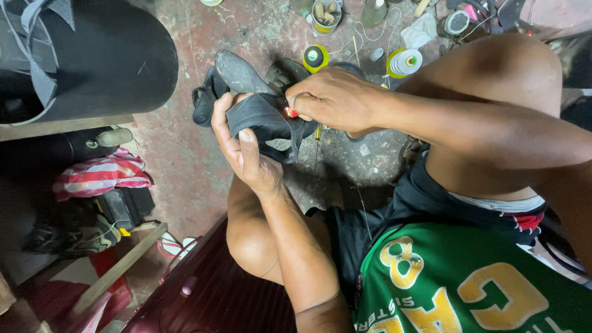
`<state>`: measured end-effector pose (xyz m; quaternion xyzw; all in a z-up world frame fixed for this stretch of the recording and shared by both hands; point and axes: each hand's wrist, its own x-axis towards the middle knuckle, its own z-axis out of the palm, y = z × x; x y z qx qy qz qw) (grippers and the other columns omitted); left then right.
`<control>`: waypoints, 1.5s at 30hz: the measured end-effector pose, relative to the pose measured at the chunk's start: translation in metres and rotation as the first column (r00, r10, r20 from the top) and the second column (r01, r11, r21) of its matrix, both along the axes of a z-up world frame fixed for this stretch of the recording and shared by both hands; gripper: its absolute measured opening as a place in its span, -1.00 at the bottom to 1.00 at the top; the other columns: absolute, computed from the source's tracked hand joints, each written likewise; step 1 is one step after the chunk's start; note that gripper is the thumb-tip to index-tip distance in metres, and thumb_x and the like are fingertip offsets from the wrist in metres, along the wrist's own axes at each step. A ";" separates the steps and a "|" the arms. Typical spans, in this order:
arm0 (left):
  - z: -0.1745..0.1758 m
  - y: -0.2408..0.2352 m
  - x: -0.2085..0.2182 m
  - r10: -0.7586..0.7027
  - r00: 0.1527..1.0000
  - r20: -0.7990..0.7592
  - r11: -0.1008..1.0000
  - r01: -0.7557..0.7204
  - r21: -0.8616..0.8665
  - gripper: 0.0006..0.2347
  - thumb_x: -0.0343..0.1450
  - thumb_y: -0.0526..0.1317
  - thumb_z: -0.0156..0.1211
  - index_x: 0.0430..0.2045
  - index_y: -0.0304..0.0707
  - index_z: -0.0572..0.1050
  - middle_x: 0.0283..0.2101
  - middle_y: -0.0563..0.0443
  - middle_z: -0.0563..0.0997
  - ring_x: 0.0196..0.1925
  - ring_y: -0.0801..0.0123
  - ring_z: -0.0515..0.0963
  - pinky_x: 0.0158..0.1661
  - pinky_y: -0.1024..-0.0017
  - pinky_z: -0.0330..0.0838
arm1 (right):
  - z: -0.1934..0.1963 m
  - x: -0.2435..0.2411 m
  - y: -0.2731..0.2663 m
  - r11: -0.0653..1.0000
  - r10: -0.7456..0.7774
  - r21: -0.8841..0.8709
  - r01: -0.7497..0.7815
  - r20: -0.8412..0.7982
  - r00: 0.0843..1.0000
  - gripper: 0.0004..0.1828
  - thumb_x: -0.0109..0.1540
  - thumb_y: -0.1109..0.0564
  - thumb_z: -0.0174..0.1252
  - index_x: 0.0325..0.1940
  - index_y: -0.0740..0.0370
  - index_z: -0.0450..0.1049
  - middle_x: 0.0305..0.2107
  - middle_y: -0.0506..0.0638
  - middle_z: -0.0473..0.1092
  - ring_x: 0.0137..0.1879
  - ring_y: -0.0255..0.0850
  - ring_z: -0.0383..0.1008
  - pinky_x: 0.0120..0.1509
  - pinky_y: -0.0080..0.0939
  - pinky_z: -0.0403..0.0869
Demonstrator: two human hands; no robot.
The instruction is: The person sits on the floor and sews a black sandal using a needle and thread. They repeatedly push the needle through the sandal strap and pull the thread to secure it.
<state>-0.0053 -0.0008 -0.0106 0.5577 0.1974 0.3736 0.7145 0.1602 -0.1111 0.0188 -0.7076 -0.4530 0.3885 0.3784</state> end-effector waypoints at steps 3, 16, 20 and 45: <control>0.000 0.001 0.000 -0.004 1.000 -0.005 1.000 0.004 -0.001 -0.49 0.55 -0.07 0.21 0.32 -0.43 0.28 0.10 -0.25 0.50 0.10 0.23 0.52 0.22 0.33 0.37 | 0.002 0.000 0.000 1.000 0.007 -0.006 -0.007 -0.004 1.000 -0.61 0.25 -0.06 -0.12 -0.33 0.26 0.48 -0.54 0.08 0.48 -0.36 0.01 0.51 -0.20 0.04 0.41; 0.000 -0.001 0.000 -0.024 1.000 -0.008 1.000 0.023 -0.017 -0.47 0.54 -0.04 0.22 0.32 -0.45 0.28 0.09 -0.27 0.51 0.11 0.22 0.51 0.24 0.32 0.36 | 0.000 0.002 -0.002 0.999 0.048 -0.012 -0.048 0.033 0.998 -0.65 0.22 -0.03 -0.12 -0.40 0.26 0.45 -0.54 0.17 0.43 -0.35 0.15 0.44 -0.19 0.14 0.35; -0.002 -0.001 0.000 -0.025 1.000 -0.008 0.999 0.025 -0.031 -0.46 0.53 -0.04 0.23 0.32 -0.44 0.27 0.09 -0.28 0.50 0.11 0.22 0.50 0.25 0.32 0.32 | 0.004 0.002 -0.001 0.999 0.044 0.012 -0.044 0.013 0.999 -0.63 0.23 -0.06 -0.13 -0.34 0.21 0.50 -0.52 0.13 0.46 -0.33 0.10 0.46 -0.19 0.11 0.37; -0.051 -0.004 -0.001 -0.085 0.950 0.300 0.860 0.222 -0.459 -0.59 0.69 -0.07 0.11 0.29 -0.46 0.24 0.10 -0.22 0.49 0.19 0.21 0.53 0.29 0.30 0.36 | -0.100 -0.005 -0.018 0.947 -0.126 0.235 0.220 -0.356 0.926 -0.65 0.37 0.11 0.35 -0.28 0.29 0.30 -0.51 -0.02 0.37 -0.44 -0.45 0.35 -0.35 -0.40 0.36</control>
